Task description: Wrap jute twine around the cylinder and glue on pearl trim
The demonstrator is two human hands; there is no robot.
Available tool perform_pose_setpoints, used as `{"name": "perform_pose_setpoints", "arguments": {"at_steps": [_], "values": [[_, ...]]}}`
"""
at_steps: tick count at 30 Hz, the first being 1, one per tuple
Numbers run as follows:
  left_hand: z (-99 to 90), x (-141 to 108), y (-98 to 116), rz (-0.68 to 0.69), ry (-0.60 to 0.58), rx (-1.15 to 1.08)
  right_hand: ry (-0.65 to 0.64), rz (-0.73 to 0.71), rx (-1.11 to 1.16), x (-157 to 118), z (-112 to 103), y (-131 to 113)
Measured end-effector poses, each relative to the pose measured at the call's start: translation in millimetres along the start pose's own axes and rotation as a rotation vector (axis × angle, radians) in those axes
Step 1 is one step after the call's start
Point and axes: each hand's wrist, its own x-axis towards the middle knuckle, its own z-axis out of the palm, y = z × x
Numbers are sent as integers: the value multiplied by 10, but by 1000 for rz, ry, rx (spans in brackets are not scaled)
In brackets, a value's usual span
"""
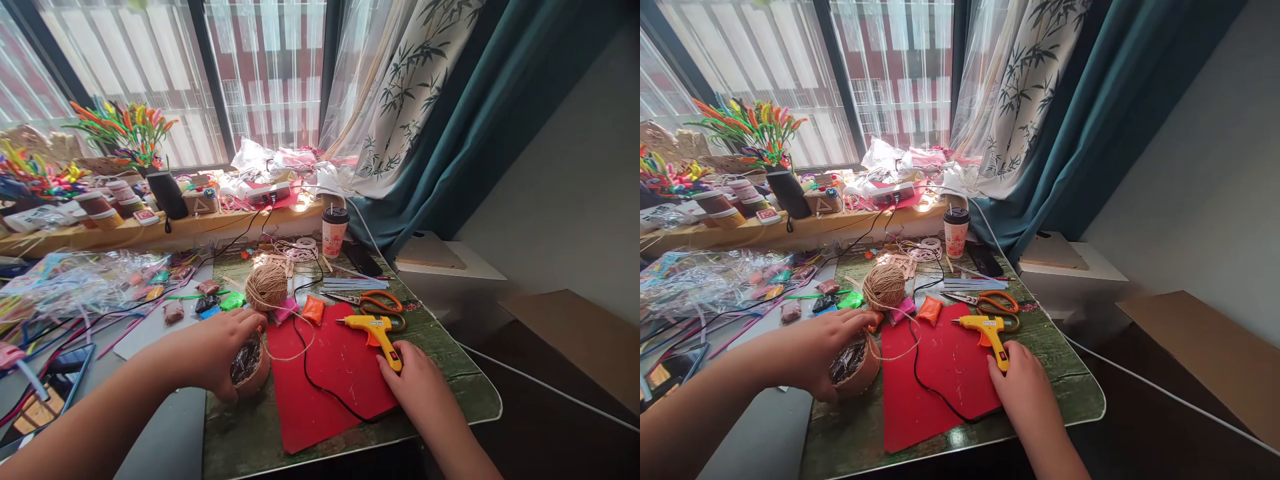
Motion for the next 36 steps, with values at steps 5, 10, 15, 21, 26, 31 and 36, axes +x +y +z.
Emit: {"name": "perform_pose_setpoints", "arguments": {"at_steps": [5, 10, 15, 21, 26, 31, 36], "values": [[6, -22, 3, 10, 21, 18, -84, 216, 308, 47, -171, -94], [6, -36, -11, -58, -15, -28, -15, 244, 961, -72, -189, -212], [28, -28, -40, -63, -10, -50, -431, 222, 1259, -310, -160, -550], [54, -31, -50, -45, 21, -55, -726, 164, 1440, -515, -118, -975], [70, -38, -44, 7, 81, -62, -794, 172, 1373, -659, 6, -1158], [66, -36, 5, 22, 99, -66, -796, 202, 1248, -772, 79, -1354], [61, -32, 47, 44, 139, -61, -747, 228, 1203, -759, 128, -1484]]}}
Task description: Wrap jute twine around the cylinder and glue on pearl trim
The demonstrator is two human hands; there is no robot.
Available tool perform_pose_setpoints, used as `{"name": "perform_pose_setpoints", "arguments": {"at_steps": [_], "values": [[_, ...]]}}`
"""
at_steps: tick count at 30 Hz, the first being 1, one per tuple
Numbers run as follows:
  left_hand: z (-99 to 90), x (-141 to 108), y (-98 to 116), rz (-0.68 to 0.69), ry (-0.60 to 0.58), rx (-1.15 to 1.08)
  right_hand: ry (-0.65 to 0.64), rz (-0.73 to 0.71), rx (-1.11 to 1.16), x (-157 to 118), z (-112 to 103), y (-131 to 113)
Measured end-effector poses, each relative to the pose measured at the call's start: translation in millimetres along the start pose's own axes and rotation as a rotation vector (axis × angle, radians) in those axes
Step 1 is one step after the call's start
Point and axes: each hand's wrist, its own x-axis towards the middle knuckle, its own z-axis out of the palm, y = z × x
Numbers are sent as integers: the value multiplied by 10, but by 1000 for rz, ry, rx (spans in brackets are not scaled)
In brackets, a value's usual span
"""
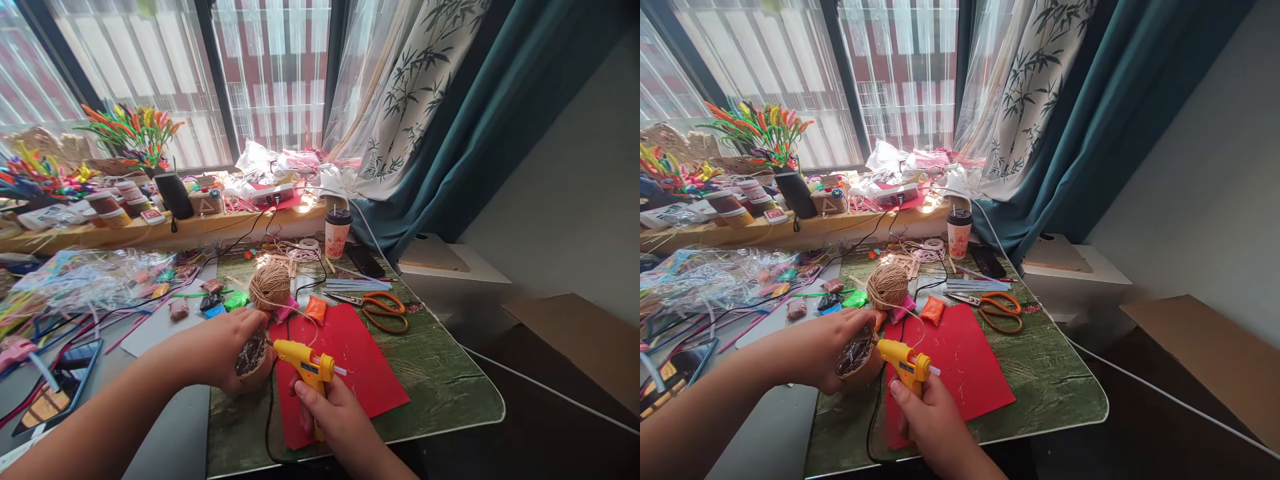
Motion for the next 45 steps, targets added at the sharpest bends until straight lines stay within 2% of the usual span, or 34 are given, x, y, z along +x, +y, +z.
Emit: {"name": "perform_pose_setpoints", "arguments": {"at_steps": [8, 24, 35, 43, 45], "values": [[-3, -6, -1, -8, -29, 3, 10, 1, -42, 101, -24, 76], [13, -14, 1, 33, 31, 8, -8, 35, -6, 39, 9, 22], [21, -13, 7, 64, 74, 21, -65, -4, -5, 9, -9, 49], [5, -12, 42, 47, 72, 11, -89, -26, -5, -20, -18, 76], [4, -12, 28, 32, 36, 21, -77, -21, -17, -35, -39, 105]]}}
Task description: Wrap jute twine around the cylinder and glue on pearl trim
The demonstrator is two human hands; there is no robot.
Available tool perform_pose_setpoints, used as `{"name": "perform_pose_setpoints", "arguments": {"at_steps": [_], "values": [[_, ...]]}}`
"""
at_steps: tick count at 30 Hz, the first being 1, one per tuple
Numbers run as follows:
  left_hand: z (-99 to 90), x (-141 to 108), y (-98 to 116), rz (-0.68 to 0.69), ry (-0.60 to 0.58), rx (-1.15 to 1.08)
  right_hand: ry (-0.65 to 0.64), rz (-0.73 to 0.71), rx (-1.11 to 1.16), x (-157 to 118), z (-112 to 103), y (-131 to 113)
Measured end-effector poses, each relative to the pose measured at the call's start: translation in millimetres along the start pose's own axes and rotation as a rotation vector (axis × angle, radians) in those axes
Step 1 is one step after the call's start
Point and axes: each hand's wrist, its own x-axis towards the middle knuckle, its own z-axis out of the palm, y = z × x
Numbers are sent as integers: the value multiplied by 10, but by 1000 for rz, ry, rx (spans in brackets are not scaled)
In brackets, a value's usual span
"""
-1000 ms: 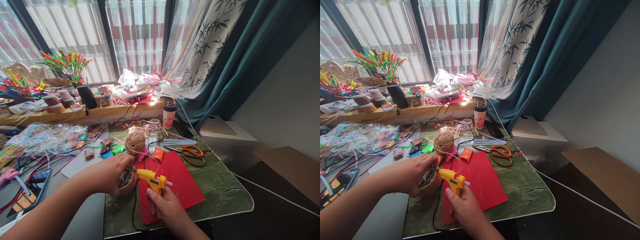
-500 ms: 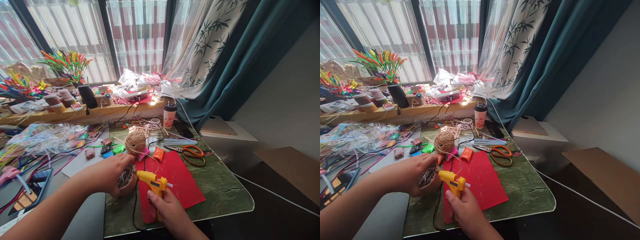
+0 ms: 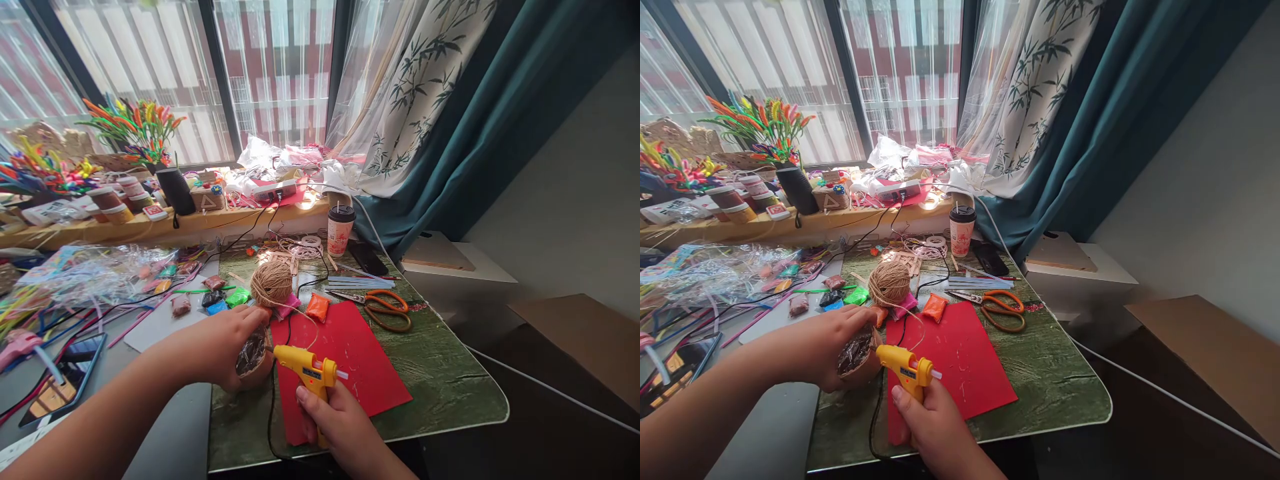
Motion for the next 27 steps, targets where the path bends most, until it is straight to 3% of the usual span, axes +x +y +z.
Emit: {"name": "perform_pose_setpoints", "arguments": {"at_steps": [3, 7, 12, 16, 19, 23, 25, 27], "values": [[-10, 4, -15, -37, -78, 17, 59, -44, 9, -57, -145, -9], [-33, 10, -17, -65, -111, 1, 306, -214, -13, -124, -659, -212], [-46, 14, -27, -89, -152, 13, 455, -55, -139, -66, -1354, -421], [-45, 20, -30, -67, -157, 30, 460, 117, -405, 28, -1582, -368], [-62, 29, -5, -62, -161, 43, 572, 129, -815, 37, -1652, -382], [-101, 52, 35, -74, -186, 67, 777, -8, -1364, -42, -1562, -485], [-108, 63, 39, -60, -178, 71, 755, -237, -1414, -69, -1334, -512], [-97, 71, 30, -36, -152, 73, 535, -640, -1324, -55, -974, -495]]}}
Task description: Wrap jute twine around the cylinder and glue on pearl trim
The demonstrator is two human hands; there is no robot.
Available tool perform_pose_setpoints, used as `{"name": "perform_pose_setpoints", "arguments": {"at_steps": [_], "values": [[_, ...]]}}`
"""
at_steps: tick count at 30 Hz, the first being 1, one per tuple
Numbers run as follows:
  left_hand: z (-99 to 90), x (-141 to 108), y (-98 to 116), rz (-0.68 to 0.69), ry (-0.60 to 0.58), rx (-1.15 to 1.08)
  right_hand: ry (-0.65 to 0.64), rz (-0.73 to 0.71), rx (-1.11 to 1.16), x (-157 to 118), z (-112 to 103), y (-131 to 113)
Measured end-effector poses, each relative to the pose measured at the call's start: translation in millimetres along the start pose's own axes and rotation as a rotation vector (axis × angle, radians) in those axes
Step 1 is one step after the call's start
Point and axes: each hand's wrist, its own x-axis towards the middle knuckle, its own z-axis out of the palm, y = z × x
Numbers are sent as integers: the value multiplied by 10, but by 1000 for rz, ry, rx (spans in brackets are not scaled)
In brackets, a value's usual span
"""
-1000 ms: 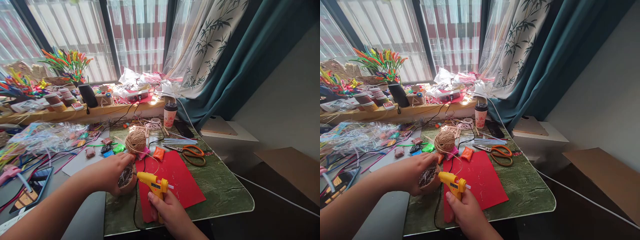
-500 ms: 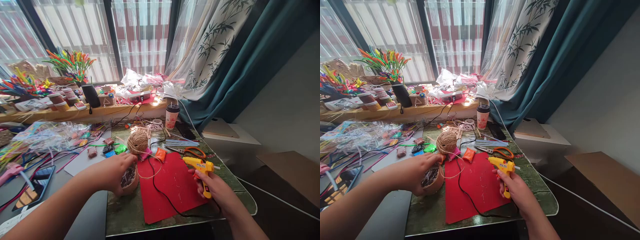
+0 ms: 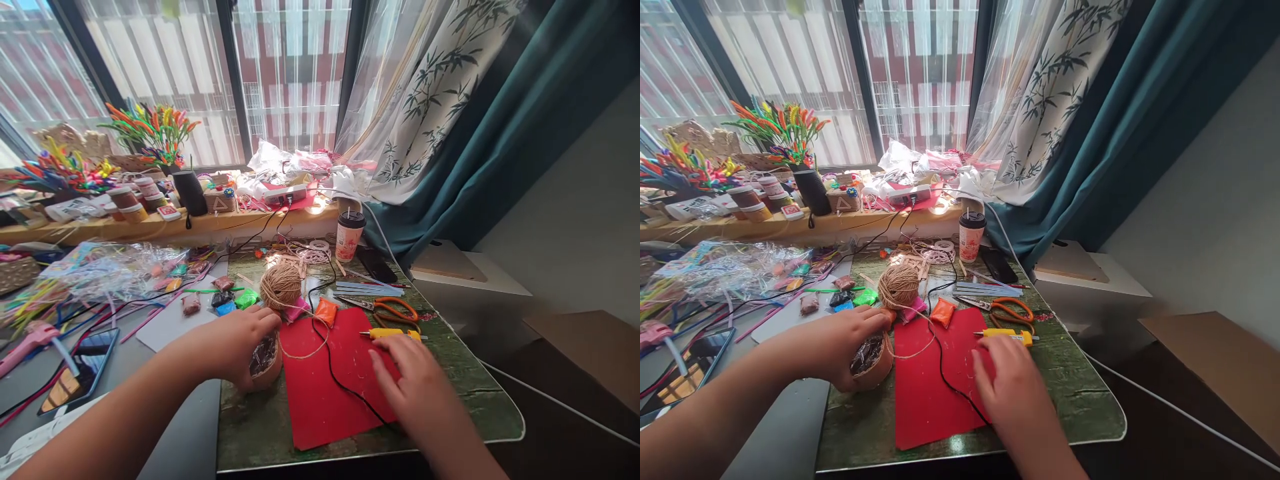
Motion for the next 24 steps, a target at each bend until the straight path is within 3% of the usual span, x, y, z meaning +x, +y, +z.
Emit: {"name": "perform_pose_setpoints", "arguments": {"at_steps": [3, 5, 7, 10, 24], "values": [[39, 10, -21, 37, 52, -1, 3, -405, 152, 11, 262, -581], [63, 12, -33, 54, 82, -7, -13, -501, 154, 33, 465, -865], [74, 9, -37, 56, 94, -13, -29, -424, 130, 61, 629, -1014], [68, 1, -28, 42, 83, -17, -100, -333, 102, 86, 742, -1051], [79, -16, 2, 72, 161, -26, -126, -326, 193, 13, 739, -1073]]}}
